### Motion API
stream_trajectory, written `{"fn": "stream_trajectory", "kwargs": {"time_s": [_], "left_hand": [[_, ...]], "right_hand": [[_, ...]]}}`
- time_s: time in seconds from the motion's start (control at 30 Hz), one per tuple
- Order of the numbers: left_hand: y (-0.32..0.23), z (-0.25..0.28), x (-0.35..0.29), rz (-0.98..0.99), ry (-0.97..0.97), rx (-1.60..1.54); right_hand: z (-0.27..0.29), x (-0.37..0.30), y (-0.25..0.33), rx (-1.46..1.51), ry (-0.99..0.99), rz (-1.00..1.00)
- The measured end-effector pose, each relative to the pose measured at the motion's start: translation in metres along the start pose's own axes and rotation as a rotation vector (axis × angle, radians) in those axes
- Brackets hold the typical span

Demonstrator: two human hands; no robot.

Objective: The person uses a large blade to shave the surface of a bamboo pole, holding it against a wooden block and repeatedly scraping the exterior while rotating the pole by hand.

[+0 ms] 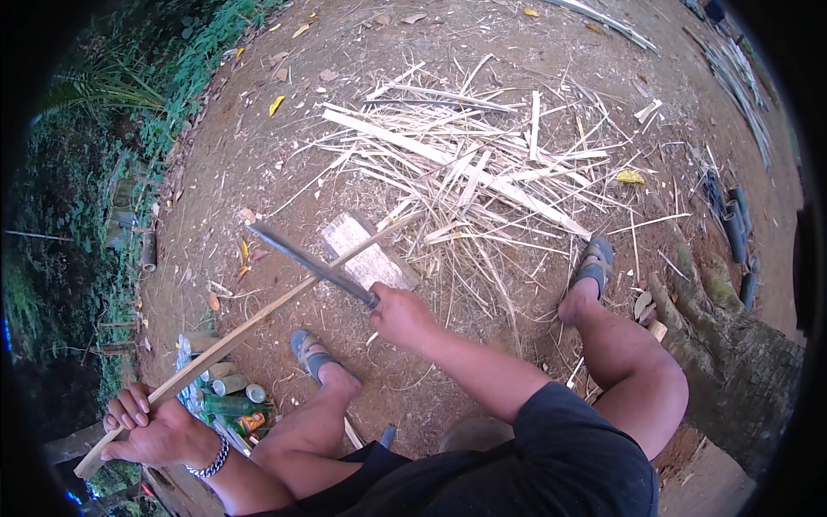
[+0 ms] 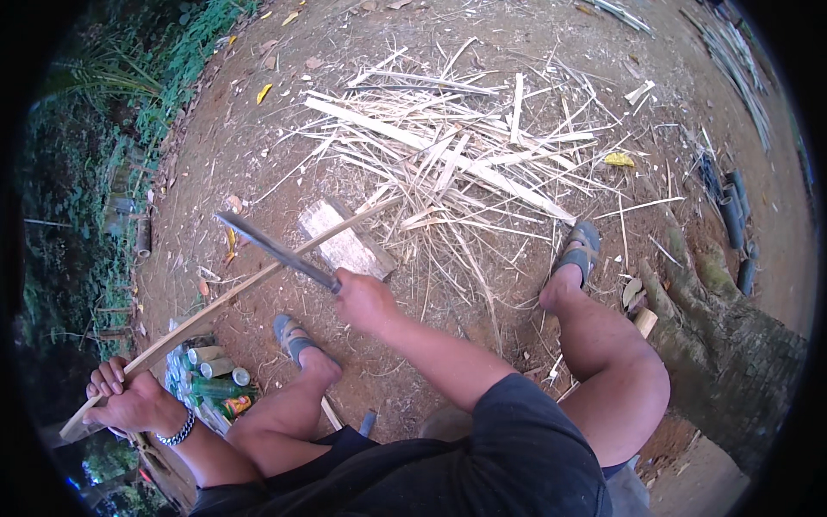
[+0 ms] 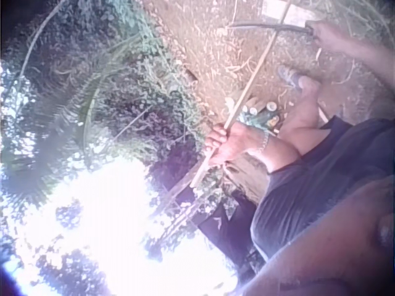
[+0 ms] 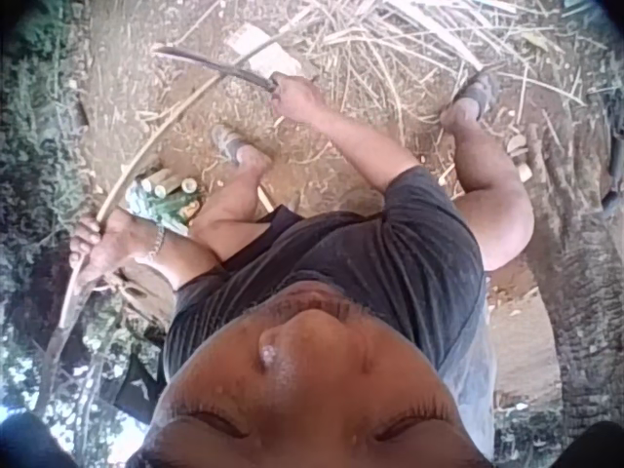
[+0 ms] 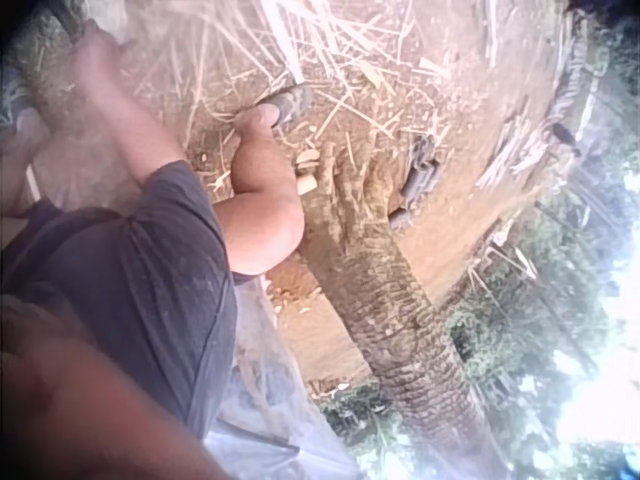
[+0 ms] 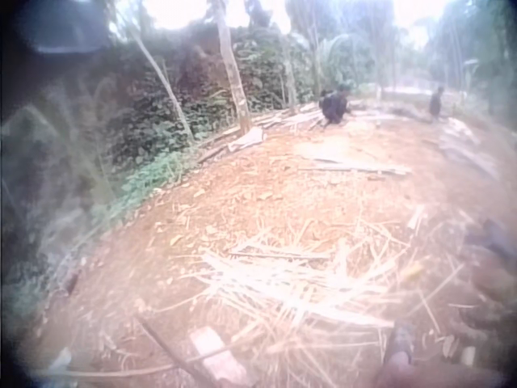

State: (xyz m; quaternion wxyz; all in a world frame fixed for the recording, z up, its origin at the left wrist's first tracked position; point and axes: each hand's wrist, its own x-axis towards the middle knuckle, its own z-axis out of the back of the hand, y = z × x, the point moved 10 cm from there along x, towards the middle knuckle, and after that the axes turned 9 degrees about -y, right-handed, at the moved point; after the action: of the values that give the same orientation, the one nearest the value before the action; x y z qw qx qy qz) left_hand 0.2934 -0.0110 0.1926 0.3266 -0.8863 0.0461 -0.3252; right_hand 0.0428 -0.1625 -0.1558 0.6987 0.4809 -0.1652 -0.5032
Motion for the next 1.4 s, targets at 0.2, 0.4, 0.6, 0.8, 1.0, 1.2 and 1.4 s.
{"fn": "stream_trajectory", "kwargs": {"time_s": [0.2, 0.4, 0.6, 0.8, 1.0, 1.2, 1.4], "left_hand": [[0.005, 0.0, 0.001, -0.011, -0.1, 0.075], [0.0, 0.008, 0.009, -0.025, -0.001, 0.048], [0.005, 0.002, 0.013, 0.022, 0.019, 0.019], [0.003, 0.006, 0.017, 0.018, 0.052, -0.002], [0.011, 0.022, 0.027, 0.02, -0.022, 0.087], [0.016, 0.022, 0.03, 0.036, -0.011, 0.084], [0.01, 0.022, 0.024, 0.063, 0.048, -0.032]], "right_hand": [[0.012, 0.037, -0.153, -0.016, -0.216, -0.37], [0.008, 0.03, -0.076, -0.054, 0.012, -0.243], [0.0, 0.059, -0.249, -0.237, -0.021, -0.368], [0.003, 0.047, -0.167, -0.051, -0.095, -0.35], [0.016, 0.071, -0.194, -0.013, -0.103, -0.47], [0.012, 0.059, -0.241, -0.135, -0.113, -0.462], [0.03, 0.057, -0.193, -0.171, -0.062, -0.392]]}}
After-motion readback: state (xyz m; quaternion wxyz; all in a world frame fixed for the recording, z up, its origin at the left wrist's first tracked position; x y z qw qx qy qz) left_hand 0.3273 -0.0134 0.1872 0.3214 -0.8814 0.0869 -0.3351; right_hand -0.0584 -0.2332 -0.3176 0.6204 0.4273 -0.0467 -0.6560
